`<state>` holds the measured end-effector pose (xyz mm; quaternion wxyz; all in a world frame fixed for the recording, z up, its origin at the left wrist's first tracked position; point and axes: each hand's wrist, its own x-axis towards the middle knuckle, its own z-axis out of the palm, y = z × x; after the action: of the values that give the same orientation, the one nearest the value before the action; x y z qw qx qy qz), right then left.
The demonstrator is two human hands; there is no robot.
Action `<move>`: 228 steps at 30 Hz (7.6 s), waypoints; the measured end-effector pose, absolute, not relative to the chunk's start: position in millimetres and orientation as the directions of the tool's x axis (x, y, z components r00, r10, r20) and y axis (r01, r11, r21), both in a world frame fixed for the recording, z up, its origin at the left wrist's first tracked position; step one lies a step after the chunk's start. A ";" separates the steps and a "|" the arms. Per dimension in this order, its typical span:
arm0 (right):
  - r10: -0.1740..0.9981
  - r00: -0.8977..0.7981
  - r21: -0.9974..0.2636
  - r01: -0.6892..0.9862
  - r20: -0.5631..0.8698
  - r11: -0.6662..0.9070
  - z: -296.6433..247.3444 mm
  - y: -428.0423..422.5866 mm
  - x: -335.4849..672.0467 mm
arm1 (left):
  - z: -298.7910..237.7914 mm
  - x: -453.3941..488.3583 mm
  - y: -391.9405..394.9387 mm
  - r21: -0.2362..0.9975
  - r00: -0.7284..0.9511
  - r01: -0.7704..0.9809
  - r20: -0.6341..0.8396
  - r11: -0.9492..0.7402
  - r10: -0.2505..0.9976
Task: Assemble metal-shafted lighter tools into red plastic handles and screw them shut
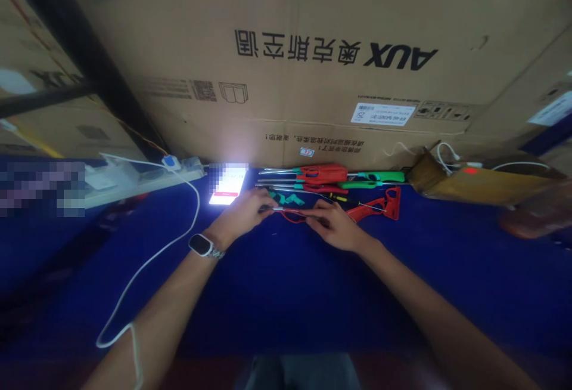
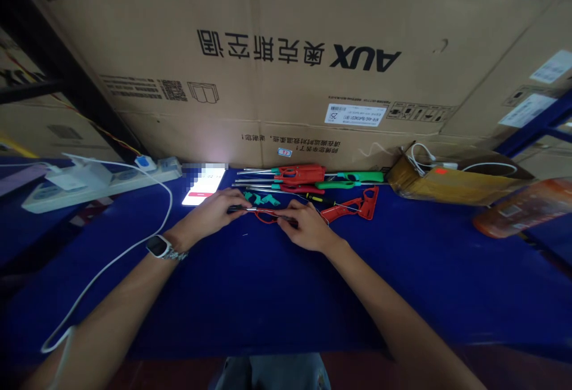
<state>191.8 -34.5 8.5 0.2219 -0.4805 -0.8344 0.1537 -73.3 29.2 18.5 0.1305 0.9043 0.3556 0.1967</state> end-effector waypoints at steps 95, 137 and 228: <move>0.843 -0.263 -0.695 0.479 0.470 0.537 -17.6 -29.2 187.3 | 20.4 -96.4 44.7 0.356 -0.169 0.933 0.285 0.060 0.943; 0.855 -0.276 -0.715 0.469 0.439 0.518 -18.6 -26.6 189.8 | 4.1 -42.8 2.0 0.583 0.612 0.450 0.351 -0.677 0.709; 0.904 -0.272 -0.640 0.639 0.331 0.427 4.4 -39.0 193.8 | 1.9 -35.3 -3.8 0.481 0.671 0.385 0.440 -0.787 0.597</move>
<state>193.8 -39.0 4.4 0.3395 -0.4988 -0.7733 0.1947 -35.3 -3.8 1.9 0.1771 0.8968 0.2738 0.2992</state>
